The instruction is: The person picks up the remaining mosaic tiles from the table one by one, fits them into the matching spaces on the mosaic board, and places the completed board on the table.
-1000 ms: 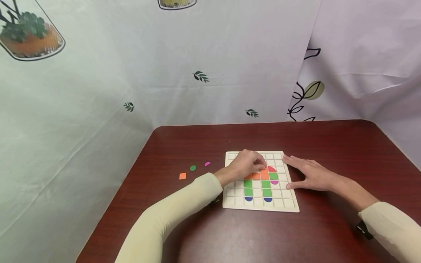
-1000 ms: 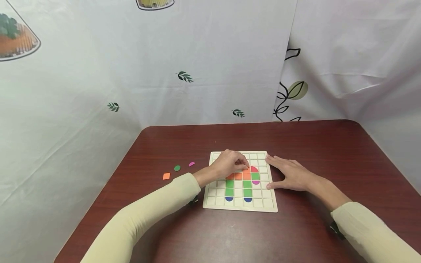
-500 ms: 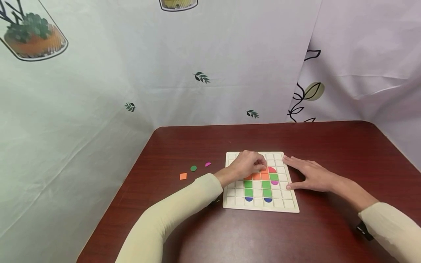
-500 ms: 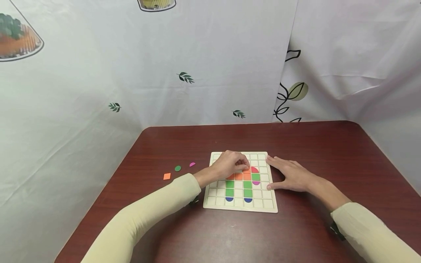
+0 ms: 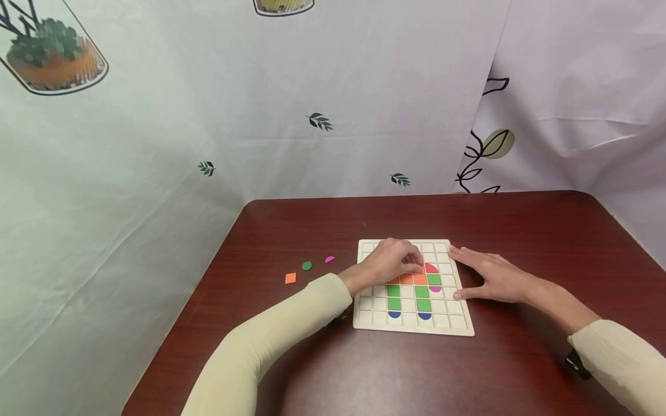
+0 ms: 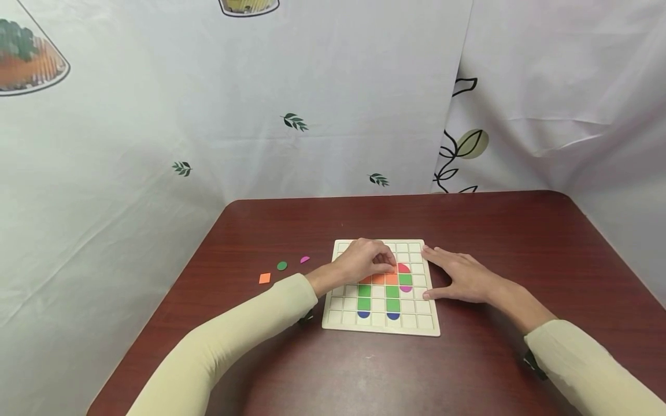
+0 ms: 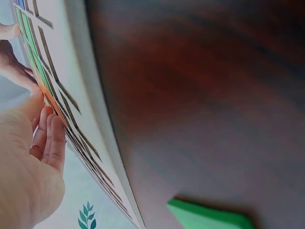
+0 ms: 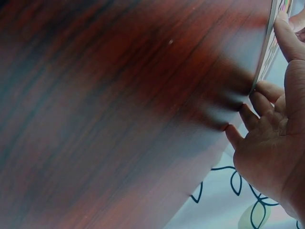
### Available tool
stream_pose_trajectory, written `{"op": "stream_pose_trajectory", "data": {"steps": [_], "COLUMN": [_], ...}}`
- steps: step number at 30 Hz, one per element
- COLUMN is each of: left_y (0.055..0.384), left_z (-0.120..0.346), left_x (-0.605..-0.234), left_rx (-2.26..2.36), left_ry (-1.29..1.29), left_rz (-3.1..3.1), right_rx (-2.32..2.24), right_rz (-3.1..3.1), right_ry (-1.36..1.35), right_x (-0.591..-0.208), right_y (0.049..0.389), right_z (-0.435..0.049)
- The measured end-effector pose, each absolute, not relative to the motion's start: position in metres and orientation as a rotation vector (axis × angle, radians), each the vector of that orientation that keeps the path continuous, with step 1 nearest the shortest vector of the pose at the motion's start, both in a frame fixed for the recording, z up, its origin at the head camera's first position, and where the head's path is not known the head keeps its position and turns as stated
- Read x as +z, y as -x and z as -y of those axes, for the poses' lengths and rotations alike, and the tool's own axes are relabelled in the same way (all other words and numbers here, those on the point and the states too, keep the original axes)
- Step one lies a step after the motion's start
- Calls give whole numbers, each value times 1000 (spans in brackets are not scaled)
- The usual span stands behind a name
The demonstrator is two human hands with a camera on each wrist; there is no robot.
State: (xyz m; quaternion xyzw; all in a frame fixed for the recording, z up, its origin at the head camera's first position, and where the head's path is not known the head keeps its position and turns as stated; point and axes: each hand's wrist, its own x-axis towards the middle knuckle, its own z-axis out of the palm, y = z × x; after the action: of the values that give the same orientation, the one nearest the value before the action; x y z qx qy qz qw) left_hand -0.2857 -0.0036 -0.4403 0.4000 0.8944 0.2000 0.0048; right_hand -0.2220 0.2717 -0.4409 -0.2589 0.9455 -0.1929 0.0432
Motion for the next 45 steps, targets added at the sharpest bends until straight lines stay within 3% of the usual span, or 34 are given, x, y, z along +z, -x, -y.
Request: {"op": "stream_pose_trajectory", "data": {"steps": [17,45], "left_y": [287,310], "left_z": [7,70], "left_x": [-439,-382], "left_rx": [668,695], "left_ry": [-1212,-1188], "left_rz": [-2793,-2946], "right_rx": [-591,-592], "right_rz": [-2898,-2899], "right_ry": [798,762], "right_x": [-442,-442], "right_y": [222,221], "right_z": [-271,-272]}}
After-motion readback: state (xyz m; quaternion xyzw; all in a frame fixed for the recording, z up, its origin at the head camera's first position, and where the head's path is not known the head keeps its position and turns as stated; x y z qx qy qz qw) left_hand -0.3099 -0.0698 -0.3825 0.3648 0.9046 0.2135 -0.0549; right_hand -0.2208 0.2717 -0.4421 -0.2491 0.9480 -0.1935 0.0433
